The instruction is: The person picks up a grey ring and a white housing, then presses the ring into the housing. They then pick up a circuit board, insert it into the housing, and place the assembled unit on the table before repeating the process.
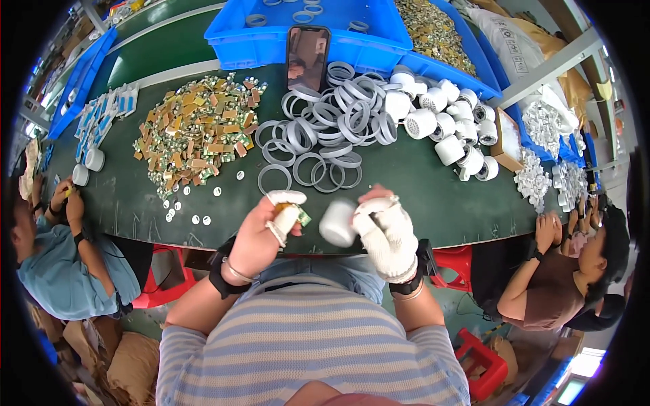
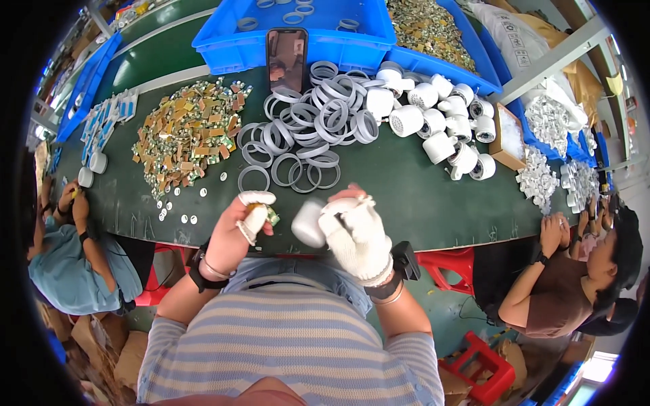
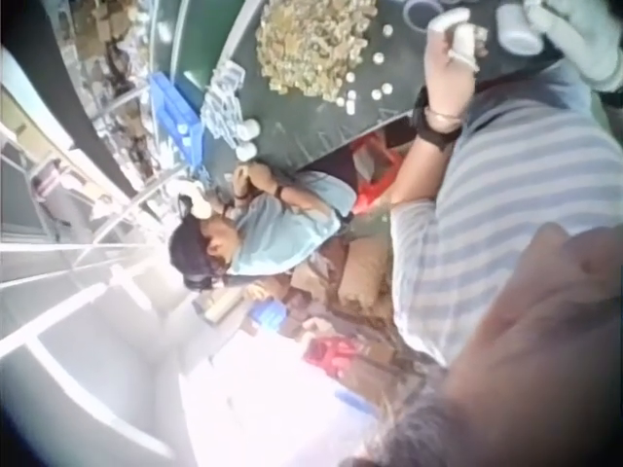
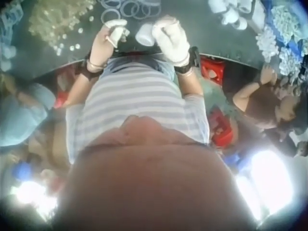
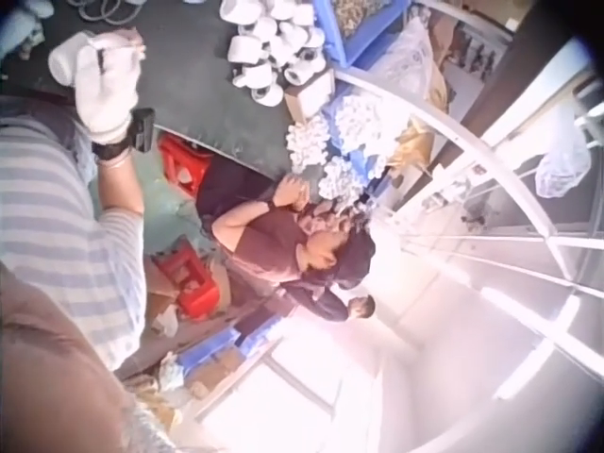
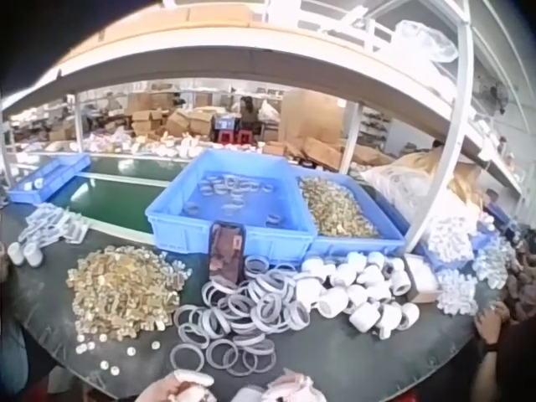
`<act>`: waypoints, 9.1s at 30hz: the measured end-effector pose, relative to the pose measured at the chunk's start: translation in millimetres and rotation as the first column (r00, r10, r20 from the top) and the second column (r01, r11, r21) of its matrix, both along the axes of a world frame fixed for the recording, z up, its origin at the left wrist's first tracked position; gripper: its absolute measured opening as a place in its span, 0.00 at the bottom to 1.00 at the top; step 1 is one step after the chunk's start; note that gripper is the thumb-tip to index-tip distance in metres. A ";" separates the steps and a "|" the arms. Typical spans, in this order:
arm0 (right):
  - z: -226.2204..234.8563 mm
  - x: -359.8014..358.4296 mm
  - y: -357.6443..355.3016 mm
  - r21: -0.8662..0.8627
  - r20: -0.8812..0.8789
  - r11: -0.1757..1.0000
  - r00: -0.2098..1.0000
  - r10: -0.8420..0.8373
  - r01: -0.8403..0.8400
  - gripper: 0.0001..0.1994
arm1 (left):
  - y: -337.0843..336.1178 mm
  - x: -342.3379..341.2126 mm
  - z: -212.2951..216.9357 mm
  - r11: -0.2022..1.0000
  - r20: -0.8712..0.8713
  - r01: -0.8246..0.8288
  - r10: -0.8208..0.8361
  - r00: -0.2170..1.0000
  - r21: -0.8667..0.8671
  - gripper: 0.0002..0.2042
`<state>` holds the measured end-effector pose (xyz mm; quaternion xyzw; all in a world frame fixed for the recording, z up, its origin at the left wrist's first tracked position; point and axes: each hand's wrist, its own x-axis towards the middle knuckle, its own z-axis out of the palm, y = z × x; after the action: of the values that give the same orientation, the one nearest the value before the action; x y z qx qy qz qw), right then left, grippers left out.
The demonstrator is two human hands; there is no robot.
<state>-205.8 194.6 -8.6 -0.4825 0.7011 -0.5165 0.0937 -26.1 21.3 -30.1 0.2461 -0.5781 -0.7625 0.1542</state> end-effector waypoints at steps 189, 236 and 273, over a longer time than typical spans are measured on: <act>10.7 30.2 -27.1 0.030 0.124 0.984 0.977 0.173 -0.177 0.26 | 14.8 21.4 -0.6 0.961 -0.198 0.206 -0.241 0.950 -0.184 0.39; 10.0 9.1 -10.3 0.010 0.099 0.985 0.980 0.171 -0.173 0.07 | 0.7 -4.7 1.4 0.877 -0.177 0.087 -0.002 0.984 0.473 0.10; 7.6 -5.6 -27.0 0.089 0.079 0.900 0.904 0.421 -0.427 0.09 | -0.6 24.6 10.8 0.934 0.015 0.350 -0.352 0.936 0.080 0.14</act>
<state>-211.4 167.6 -1.0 -0.6029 0.6023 -0.4602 0.2488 -1.5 20.7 -19.3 0.1559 -0.5856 -0.7954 -0.0022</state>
